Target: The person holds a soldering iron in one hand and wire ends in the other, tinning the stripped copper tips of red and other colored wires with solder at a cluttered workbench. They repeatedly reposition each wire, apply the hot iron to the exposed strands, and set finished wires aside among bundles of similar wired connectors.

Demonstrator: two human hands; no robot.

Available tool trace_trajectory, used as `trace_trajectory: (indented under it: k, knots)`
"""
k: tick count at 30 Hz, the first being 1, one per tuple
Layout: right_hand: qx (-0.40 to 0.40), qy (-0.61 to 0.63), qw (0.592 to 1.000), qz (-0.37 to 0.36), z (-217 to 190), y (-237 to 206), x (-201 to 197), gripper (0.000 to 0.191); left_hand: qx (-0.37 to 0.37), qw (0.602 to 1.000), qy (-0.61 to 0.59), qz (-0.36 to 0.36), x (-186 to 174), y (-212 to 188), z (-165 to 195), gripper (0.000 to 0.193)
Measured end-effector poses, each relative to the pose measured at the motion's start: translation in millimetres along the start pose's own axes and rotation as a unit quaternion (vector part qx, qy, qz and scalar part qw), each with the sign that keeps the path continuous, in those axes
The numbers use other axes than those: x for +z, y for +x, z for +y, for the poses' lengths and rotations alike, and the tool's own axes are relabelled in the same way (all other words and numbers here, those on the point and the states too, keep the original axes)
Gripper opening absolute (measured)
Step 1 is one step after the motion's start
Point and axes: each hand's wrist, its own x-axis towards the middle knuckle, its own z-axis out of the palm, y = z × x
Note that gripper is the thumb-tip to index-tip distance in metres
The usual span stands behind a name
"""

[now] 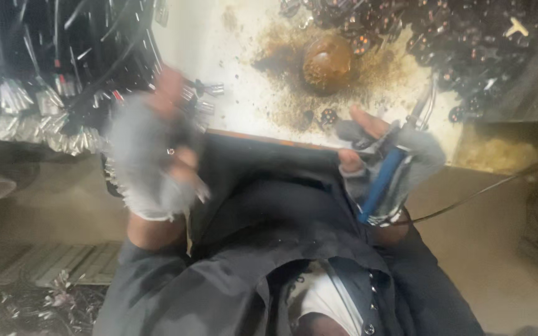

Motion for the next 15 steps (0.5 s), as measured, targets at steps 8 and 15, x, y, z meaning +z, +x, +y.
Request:
trace_trajectory:
  k: [8, 15]
  knots:
    - [0.098, 0.090, 0.991, 0.035, -4.0, -40.2, -17.5, 0.032, 0.041, 0.920, -0.241, -0.305, 51.3, -41.7, -20.4, 0.054]
    - [0.135, 0.035, 0.990, -0.014, 9.8, -47.2, -16.9, 0.025, 0.020, 0.906, -0.288, -0.311, 45.6, -62.2, -38.4, 0.046]
